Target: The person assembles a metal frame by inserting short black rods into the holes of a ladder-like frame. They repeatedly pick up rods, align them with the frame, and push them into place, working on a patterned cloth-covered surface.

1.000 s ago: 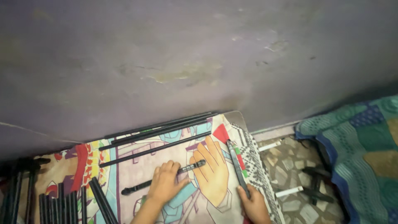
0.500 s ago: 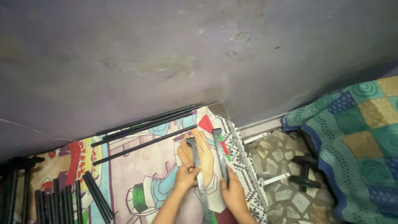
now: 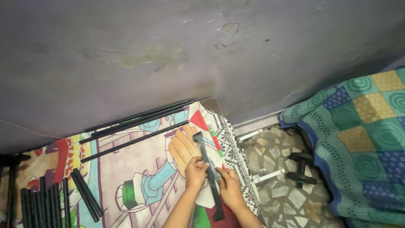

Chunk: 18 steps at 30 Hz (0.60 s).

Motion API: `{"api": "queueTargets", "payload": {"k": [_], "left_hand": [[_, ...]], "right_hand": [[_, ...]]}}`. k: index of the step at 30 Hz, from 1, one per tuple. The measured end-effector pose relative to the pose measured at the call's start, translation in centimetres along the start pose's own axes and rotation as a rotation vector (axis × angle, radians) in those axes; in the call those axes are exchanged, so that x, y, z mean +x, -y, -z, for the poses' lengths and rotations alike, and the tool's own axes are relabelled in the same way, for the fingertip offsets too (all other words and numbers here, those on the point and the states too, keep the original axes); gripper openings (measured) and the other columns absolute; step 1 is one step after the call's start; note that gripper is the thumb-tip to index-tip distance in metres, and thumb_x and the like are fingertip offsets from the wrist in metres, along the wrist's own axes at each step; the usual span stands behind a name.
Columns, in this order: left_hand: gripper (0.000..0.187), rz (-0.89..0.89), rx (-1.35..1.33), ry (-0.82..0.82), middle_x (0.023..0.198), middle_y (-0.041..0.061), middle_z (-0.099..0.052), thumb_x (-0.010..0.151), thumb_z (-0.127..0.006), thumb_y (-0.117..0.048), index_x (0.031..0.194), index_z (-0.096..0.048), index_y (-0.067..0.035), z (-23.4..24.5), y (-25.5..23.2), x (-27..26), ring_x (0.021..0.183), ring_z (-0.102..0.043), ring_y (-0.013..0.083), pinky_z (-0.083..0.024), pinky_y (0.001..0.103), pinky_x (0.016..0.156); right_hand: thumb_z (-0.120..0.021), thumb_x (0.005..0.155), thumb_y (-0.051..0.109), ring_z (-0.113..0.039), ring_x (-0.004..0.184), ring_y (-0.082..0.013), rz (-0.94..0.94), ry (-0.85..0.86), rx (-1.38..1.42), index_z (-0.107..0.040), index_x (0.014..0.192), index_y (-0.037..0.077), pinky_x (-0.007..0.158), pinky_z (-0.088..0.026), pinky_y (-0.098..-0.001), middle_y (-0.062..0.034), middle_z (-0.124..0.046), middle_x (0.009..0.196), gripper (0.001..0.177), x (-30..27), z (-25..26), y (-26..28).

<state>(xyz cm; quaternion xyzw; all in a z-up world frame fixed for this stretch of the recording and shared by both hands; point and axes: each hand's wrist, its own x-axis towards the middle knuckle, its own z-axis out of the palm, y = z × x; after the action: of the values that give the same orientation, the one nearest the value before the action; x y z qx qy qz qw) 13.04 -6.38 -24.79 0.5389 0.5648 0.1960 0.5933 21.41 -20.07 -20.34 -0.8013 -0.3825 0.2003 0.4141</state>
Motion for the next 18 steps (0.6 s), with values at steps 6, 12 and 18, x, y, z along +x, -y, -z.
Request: {"api": "queueTargets", "payload": {"k": [6, 12, 18], "left_hand": [[0.028, 0.149, -0.265, -0.035, 0.084, 0.01, -0.073, 0.091, -0.074, -0.013, 0.113, -0.07, 0.003, -1.6, 0.6, -0.7, 0.056, -0.062, 0.0141, -0.052, 0.028, 0.046], [0.039, 0.108, -0.103, 0.024, 0.091, 0.009, -0.077, 0.093, -0.073, -0.028, 0.118, -0.074, 0.001, -0.3, -1.2, -2.1, 0.073, -0.069, 0.0177, -0.054, 0.03, 0.063], [0.05, 0.099, -0.251, 0.106, 0.114, 0.008, -0.075, 0.096, -0.061, -0.043, 0.13, -0.068, -0.008, 0.9, -0.9, -4.2, 0.101, -0.068, 0.0175, -0.055, 0.032, 0.087]], "right_hand": [[-0.061, 0.096, 0.014, -0.065, 0.099, -0.0323, -0.179, 0.012, 0.067, -0.066, 0.131, 0.015, 0.09, -0.052, -0.0396, -0.0126, -0.066, 0.106, 0.035, -0.2, 0.2, 1.4], [-0.072, 0.087, 0.024, -0.063, 0.111, -0.0339, -0.014, 0.012, 0.004, -0.055, 0.138, 0.011, 0.097, -0.049, -0.0396, -0.0165, -0.065, 0.117, 0.055, -0.4, 0.2, 1.3], [-0.073, 0.085, 0.029, -0.05, 0.128, -0.0356, 0.03, 0.009, -0.185, -0.053, 0.142, 0.017, 0.105, -0.039, -0.0476, -0.0154, -0.056, 0.133, 0.062, -0.9, -0.1, 2.8]]}}
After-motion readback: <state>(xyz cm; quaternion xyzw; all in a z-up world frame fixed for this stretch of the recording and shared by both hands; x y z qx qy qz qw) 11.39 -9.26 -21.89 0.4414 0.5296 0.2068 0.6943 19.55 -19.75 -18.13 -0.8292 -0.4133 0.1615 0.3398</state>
